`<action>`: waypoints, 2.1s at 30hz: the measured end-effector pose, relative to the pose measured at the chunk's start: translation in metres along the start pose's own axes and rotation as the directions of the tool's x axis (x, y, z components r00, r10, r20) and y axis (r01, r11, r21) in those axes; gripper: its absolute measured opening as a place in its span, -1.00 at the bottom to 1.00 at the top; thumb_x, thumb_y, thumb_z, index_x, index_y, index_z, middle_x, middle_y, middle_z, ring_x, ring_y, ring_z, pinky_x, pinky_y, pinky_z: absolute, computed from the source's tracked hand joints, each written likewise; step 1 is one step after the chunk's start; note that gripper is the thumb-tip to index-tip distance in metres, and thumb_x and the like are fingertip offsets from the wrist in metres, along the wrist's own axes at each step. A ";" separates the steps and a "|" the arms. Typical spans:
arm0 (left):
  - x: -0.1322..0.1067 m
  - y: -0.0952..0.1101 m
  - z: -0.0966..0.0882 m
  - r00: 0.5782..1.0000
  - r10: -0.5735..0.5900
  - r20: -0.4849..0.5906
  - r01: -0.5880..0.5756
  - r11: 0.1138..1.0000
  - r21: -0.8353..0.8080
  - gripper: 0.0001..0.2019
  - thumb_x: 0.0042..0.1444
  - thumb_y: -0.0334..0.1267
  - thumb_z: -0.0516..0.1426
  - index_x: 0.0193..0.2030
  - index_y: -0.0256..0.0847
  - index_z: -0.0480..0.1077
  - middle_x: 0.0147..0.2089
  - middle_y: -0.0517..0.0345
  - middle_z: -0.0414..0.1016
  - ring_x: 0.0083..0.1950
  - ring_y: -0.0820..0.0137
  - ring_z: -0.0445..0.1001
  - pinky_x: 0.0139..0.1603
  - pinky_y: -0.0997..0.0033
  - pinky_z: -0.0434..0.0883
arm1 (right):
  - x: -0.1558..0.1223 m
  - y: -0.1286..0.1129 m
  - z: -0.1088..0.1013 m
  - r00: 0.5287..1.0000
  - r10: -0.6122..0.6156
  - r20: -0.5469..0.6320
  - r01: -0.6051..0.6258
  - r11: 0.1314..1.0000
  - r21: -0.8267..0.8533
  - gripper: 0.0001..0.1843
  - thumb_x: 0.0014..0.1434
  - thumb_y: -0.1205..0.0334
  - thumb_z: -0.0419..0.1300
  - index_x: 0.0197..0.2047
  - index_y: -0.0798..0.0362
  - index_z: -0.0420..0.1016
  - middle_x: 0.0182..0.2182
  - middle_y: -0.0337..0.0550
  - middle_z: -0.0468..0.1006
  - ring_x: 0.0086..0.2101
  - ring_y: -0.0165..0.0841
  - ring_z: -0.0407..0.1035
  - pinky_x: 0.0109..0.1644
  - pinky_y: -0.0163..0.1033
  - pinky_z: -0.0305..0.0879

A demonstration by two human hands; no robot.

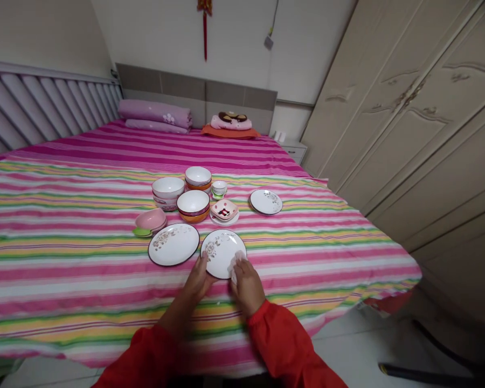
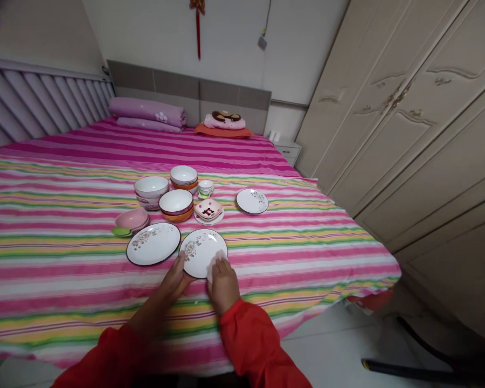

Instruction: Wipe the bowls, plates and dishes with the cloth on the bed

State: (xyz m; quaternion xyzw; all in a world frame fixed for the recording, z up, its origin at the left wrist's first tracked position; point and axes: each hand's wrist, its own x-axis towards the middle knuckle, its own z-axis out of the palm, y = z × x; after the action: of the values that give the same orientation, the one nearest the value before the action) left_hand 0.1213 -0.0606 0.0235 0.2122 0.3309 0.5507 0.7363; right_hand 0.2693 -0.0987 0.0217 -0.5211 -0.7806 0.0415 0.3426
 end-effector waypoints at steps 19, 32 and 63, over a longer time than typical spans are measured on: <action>-0.005 0.002 0.002 0.992 0.013 -0.122 -0.004 0.997 0.071 -0.49 0.17 -0.13 0.10 0.27 -0.07 0.17 0.23 -0.08 0.35 0.17 0.22 0.39 0.12 0.19 0.38 | 0.022 -0.006 -0.029 0.864 0.423 0.274 -0.246 0.828 -0.504 -0.38 0.13 0.44 0.01 0.28 0.07 0.19 -0.23 0.13 0.53 -0.15 -0.08 0.34 -0.29 -0.12 0.26; -0.005 0.002 0.003 0.997 0.017 -0.072 -0.014 0.999 0.037 -0.44 0.17 -0.09 0.11 0.30 -0.06 0.12 0.23 -0.08 0.36 0.19 0.23 0.38 0.16 0.14 0.34 | 0.027 -0.012 -0.034 0.875 0.404 0.266 -0.247 0.846 -0.472 -0.55 0.06 0.46 0.04 0.04 0.13 0.41 -0.31 0.09 0.53 -0.21 -0.11 0.37 -0.30 -0.14 0.28; 0.001 -0.002 -0.003 0.998 -0.067 0.006 0.067 0.998 -0.022 -0.45 0.21 0.04 -0.03 0.25 -0.21 0.20 0.14 -0.16 0.44 0.19 0.15 0.38 0.16 0.02 0.34 | -0.006 0.007 -0.010 0.974 -0.071 0.216 0.075 0.997 -0.008 -0.53 0.25 0.27 -0.02 0.21 0.14 0.31 0.21 -0.02 0.30 0.24 -0.16 0.08 0.26 0.04 0.11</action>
State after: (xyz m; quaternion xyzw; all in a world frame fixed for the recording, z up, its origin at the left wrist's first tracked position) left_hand 0.1207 -0.0602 0.0192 0.1943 0.3299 0.5288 0.7575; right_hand 0.2823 -0.1034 0.0237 -0.4874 -0.8320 0.0788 0.2529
